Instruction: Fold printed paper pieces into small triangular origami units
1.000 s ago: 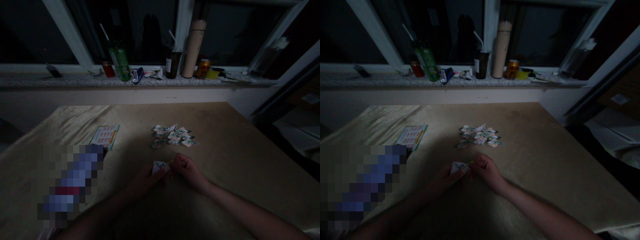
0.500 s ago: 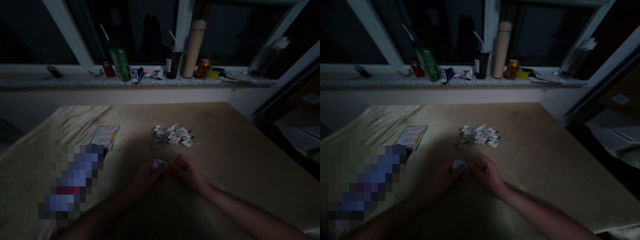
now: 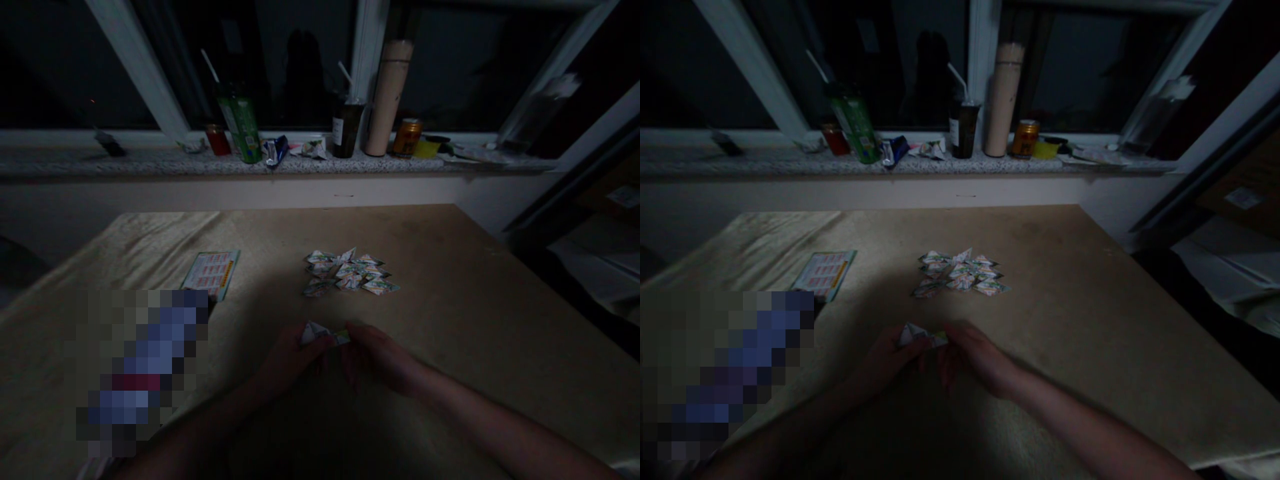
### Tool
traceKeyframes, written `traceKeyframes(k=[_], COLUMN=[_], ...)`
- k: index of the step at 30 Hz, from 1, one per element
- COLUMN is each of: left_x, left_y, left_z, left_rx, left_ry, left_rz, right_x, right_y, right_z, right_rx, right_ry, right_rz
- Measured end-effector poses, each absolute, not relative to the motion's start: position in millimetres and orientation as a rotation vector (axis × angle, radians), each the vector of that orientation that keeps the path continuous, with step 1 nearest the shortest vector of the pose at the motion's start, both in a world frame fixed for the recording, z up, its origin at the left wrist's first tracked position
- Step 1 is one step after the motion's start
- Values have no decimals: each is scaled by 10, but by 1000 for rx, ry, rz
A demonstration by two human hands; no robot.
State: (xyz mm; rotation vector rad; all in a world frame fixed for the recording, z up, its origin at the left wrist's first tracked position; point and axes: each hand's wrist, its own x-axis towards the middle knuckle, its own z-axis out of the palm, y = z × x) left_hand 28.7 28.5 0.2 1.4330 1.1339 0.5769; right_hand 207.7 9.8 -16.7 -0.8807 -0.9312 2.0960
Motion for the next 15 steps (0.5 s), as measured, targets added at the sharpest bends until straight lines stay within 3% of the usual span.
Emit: traceKeyframes(k=[5, 15], left_x=[276, 270], left_y=[287, 281], left_z=[-43, -2], left_rx=[1446, 1453], left_ry=[1154, 1141], left_rz=[580, 543], right_x=[2085, 2106], right_y=[67, 97], right_z=[-155, -143], right_rx=[-737, -986], right_ry=[-911, -1183], right_rz=[2256, 2003])
